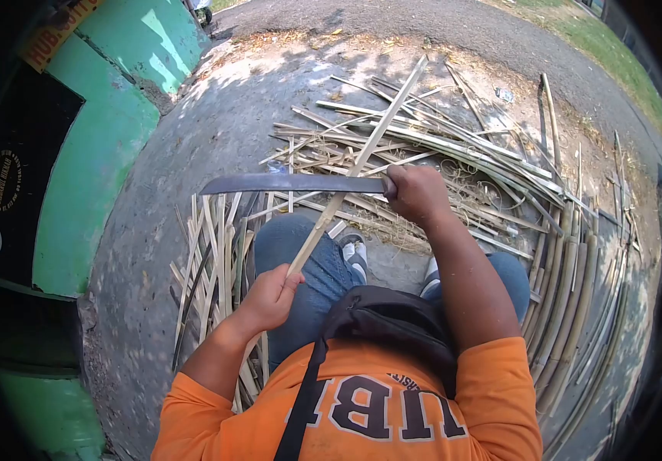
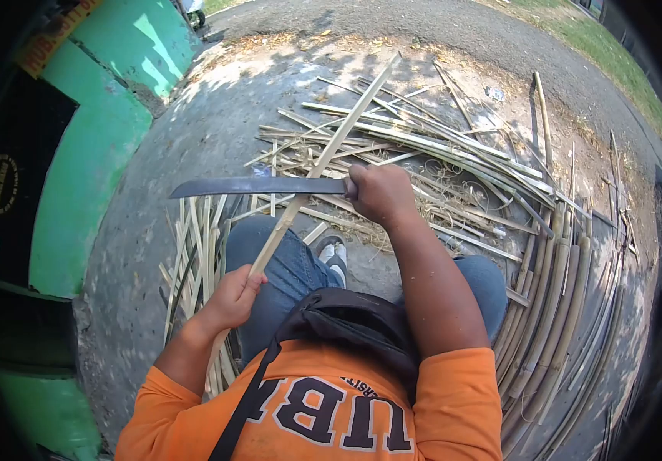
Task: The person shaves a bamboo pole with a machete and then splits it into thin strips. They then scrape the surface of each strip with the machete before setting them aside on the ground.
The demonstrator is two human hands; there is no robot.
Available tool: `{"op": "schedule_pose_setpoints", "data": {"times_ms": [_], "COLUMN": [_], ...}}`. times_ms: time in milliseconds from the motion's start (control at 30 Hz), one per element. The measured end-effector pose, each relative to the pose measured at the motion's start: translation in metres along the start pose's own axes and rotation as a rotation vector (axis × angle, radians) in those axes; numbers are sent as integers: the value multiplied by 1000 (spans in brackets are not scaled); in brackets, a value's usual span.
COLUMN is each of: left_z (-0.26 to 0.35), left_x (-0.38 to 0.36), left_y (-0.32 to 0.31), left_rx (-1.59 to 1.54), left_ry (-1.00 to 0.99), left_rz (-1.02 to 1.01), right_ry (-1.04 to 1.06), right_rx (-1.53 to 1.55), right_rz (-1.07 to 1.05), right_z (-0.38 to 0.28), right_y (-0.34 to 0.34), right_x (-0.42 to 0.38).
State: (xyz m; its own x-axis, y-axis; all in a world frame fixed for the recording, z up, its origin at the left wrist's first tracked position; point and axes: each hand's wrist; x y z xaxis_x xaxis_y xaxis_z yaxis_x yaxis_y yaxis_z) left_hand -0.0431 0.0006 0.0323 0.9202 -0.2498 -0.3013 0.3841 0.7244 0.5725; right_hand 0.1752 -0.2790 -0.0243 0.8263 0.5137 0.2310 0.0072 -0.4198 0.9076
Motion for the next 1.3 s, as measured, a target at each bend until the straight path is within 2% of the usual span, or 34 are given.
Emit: {"op": "schedule_pose_setpoints", "data": {"times_ms": [33,133,233,300,367,433,500,533,567,667,733,867,967,1033,1067,1167,1200,1300], "left_z": [-2,-11,-12,-7,0,-3,-7,-9,-9,1,-2,-3,-4,-4,-5,-18,-19,-16], "left_x": [-5,-7,-2,1,5,3,-7,-12,-13,-11,-8,-4,-14,-28,-31,-29,-27,-23], "left_y": [4,2,1,-2,-2,-1,0,-1,0,2,1,-3,6,10,12,7,6,-1], "left_rx": [5,9,15,14,12,-11,-1,19,41,21,79,97,110,124,136,152,132,75], "left_ry": [14,7,-10,-27,-56,-45,-34,-39,-50,36,0,-60,18,50,62,20,27,47], "left_rz": [6,69,74,50,34,0,-11,0,14,-2,34,48,-11,10,21,91,106,93], "right_ry": [-138,-130,-4,164,257,263,114,-94,-195,-146,-102,161,155,-141,-134,-150,-137,153], "right_rx": [61,-1,96,103,-12,-66,-10,26,98,70,79,32,-17,80,69,60,86,134], "right_rz": [52,40,53,-10,-2,35,-14,-19,-23,12,-25,-88,-39,26,25,14,-16,-24], "right_z": [19,7,-23,-44,-57,-53,-15,4,19,7,-13,-42,-18,26,34,9,-3,-31], "right_y": [-6,11,7,11,11,16,18,17,15,21,24,22,23,14,10,19,19,12], "right_x": [4,5,-1,-6,-7,-6,-2,2,3,1,-4,-9,-5,0,0,1,0,-6]}}
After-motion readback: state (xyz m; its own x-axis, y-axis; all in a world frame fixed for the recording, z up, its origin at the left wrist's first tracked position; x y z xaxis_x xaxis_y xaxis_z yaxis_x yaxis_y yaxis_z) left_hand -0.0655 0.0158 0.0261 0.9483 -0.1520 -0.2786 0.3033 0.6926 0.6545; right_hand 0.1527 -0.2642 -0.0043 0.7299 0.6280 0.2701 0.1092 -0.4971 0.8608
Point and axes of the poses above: each hand's wrist, its own x-axis towards the middle knuckle, its own y-axis out of the back of the hand, z = x × y, and after that the axes turned 13 degrees about -z, right-handed
